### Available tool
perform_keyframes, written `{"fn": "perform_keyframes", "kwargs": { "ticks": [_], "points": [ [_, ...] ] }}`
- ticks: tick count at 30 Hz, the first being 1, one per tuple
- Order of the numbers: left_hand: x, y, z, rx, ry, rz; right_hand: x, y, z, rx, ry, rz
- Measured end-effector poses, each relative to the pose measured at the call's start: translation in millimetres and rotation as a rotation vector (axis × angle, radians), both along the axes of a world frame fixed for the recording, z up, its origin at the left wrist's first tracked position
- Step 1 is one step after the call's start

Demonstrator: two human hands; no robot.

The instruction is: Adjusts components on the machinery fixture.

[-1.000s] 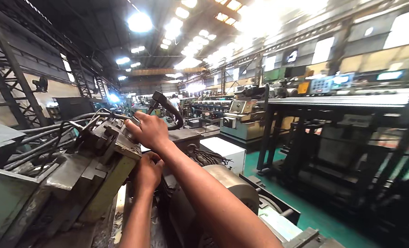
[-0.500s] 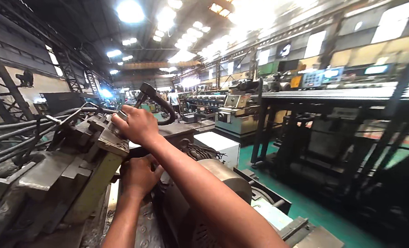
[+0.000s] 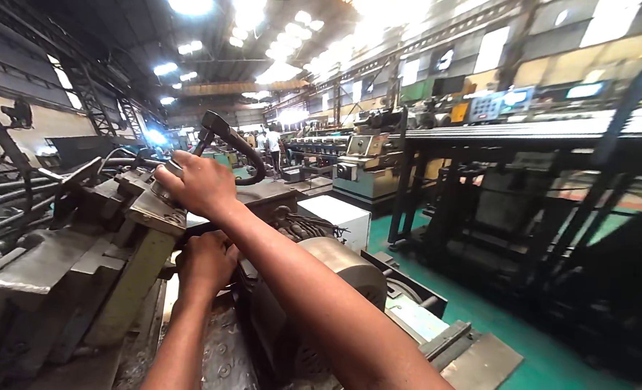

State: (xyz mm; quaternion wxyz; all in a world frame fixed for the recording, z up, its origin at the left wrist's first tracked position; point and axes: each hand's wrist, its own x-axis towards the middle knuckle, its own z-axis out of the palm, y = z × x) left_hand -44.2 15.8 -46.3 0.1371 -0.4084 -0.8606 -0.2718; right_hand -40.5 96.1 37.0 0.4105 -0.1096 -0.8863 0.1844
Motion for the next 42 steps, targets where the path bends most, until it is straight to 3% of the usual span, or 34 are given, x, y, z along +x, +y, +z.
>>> {"fn": "perform_keyframes", "kwargs": {
  "ticks": [12,42],
  "points": [
    [3.8,1.0,7.5,-0.119,-0.034,0.057,-1.2,-0.2,0.2,-0.009,0.007,-0.004],
    [-2.3,1.5,7.2,-0.043,-0.145,0.031,1.1,-2.3,-1.1,-0.053,-0.009,0.011]
  ]
}}
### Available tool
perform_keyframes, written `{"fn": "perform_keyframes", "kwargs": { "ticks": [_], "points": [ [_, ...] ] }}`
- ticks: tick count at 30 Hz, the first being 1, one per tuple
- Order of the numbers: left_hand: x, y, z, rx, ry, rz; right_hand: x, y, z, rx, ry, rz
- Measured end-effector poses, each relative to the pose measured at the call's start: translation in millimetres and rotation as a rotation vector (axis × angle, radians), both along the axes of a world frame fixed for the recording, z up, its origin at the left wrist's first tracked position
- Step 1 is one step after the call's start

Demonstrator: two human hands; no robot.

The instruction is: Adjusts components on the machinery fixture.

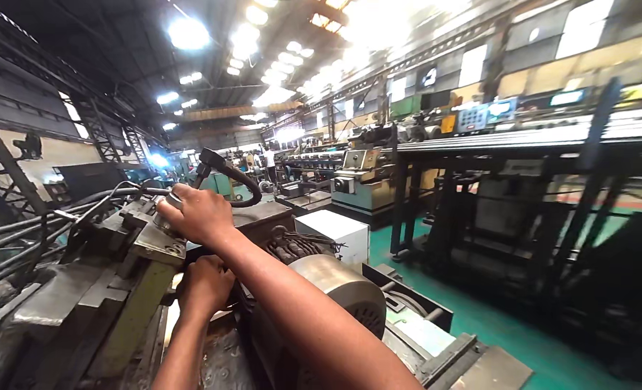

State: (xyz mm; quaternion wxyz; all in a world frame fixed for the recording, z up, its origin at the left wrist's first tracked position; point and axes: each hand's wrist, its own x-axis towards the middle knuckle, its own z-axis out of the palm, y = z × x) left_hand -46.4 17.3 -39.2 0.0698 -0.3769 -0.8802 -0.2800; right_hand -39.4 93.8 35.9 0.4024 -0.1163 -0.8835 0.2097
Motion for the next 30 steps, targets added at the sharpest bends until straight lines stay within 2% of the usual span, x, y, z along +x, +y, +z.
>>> {"fn": "perform_keyframes", "kwargs": {
  "ticks": [10,20,24,30],
  "points": [
    [0.9,0.5,0.0,0.206,-0.102,-0.014,2.7,-0.8,2.3,0.005,-0.028,0.010],
    [-0.5,2.5,-1.1,0.304,-0.173,-0.033,2.3,1.1,1.5,0.013,-0.005,0.026],
    [3.0,0.9,-1.4,0.316,-0.163,-0.026,4.8,-0.4,0.3,0.024,0.002,0.019],
    [4.0,-1.2,3.5,0.210,-0.174,-0.056,4.4,0.3,0.3,0.044,0.027,-0.007]
  ]
}}
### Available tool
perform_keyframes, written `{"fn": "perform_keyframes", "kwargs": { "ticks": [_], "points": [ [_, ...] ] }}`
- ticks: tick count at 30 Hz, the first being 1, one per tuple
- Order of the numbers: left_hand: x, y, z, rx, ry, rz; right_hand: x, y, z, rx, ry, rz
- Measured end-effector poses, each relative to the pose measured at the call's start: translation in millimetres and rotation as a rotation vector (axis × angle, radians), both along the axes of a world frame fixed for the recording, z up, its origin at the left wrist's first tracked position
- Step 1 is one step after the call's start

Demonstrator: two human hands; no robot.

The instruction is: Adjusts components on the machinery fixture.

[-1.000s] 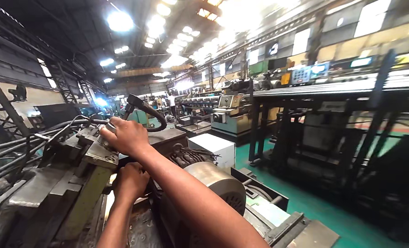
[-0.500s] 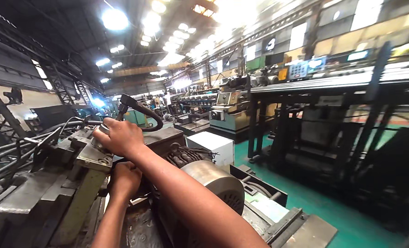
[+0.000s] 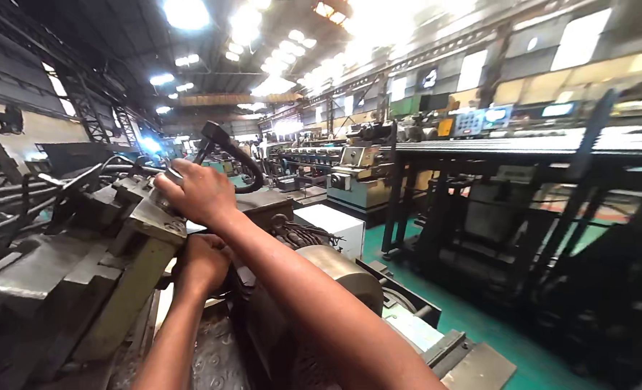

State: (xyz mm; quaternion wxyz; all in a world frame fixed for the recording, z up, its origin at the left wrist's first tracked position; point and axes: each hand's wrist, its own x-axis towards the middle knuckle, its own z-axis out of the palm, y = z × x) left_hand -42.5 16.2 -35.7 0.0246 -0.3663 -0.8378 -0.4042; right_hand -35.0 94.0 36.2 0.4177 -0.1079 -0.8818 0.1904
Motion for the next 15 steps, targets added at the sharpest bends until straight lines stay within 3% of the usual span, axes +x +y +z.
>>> {"fn": "perform_keyframes", "kwargs": {
  "ticks": [7,15],
  "points": [
    [-1,1,1,-0.043,0.001,-0.050,-2,1,-3,0.028,0.046,-0.031],
    [-1,-5,4,-0.019,-0.159,-0.107,-2,1,-9,0.048,0.096,-0.037]
  ]
}}
